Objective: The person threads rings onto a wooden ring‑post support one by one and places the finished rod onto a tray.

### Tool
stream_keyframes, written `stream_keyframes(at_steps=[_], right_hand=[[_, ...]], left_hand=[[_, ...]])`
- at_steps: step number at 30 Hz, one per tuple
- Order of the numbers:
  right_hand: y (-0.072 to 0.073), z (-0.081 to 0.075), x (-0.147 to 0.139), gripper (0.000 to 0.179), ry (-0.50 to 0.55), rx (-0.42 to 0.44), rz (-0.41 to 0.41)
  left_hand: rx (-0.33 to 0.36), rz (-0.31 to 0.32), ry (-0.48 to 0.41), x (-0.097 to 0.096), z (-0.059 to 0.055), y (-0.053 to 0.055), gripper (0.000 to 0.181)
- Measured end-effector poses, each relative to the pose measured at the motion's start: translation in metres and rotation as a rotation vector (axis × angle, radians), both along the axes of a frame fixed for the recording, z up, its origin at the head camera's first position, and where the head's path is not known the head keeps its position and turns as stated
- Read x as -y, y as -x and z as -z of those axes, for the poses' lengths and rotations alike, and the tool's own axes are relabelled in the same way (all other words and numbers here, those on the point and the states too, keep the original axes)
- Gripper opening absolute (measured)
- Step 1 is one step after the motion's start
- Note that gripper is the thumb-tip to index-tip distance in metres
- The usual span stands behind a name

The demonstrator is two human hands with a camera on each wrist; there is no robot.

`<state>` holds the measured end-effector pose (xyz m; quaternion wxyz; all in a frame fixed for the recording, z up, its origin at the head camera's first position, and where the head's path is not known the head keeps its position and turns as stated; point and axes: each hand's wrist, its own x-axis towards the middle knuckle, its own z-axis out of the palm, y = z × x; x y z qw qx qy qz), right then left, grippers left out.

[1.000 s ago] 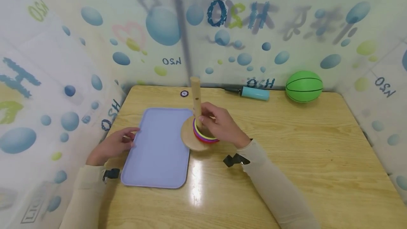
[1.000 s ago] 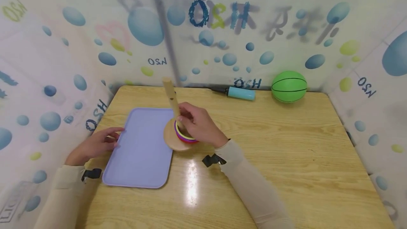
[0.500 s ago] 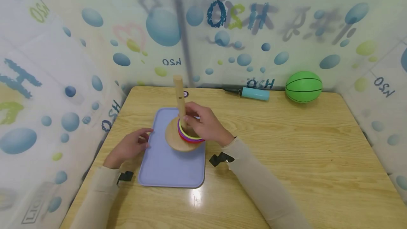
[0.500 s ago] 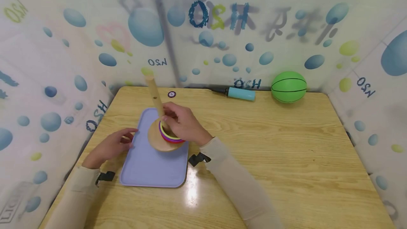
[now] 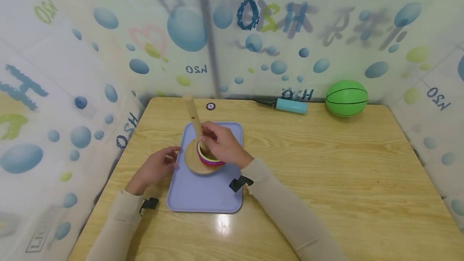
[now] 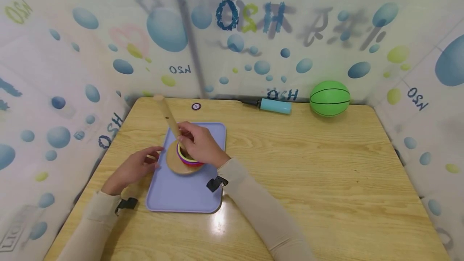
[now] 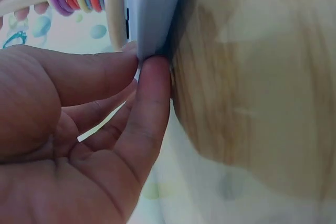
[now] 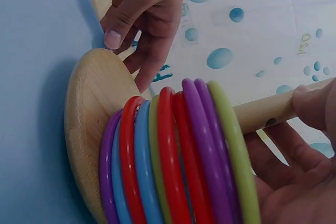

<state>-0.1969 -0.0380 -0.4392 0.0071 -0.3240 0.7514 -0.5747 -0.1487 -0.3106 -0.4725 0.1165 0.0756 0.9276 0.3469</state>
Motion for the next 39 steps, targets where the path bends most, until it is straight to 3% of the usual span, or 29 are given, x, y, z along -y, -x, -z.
stream_keyframes(at_steps=[5, 17, 25, 30, 35, 39], right_hand=[[-0.003, 0.002, 0.003, 0.027, -0.033, -0.01, -0.001], [-0.008, 0.006, 0.002, 0.026, -0.118, 0.009, 0.026], [-0.01, 0.003, -0.003, 0.025, -0.131, 0.02, 0.031], [-0.008, 0.004, -0.009, 0.029, -0.113, 0.048, -0.008], [-0.009, 0.005, -0.03, 0.039, -0.084, 0.069, -0.044], [-0.007, 0.004, -0.065, 0.04, -0.146, -0.025, -0.001]], left_hand=[[-0.016, 0.011, -0.034, -0.004, 0.001, -0.003, 0.053], [-0.025, 0.016, -0.02, -0.012, -0.004, -0.006, 0.051], [-0.016, 0.01, -0.02, -0.014, -0.003, -0.005, 0.051], [-0.012, 0.018, -0.026, -0.014, -0.001, -0.004, 0.05], [-0.095, 0.05, 0.037, -0.013, -0.005, -0.004, 0.047], [-0.208, 0.087, 0.113, -0.012, -0.015, -0.004, 0.047]])
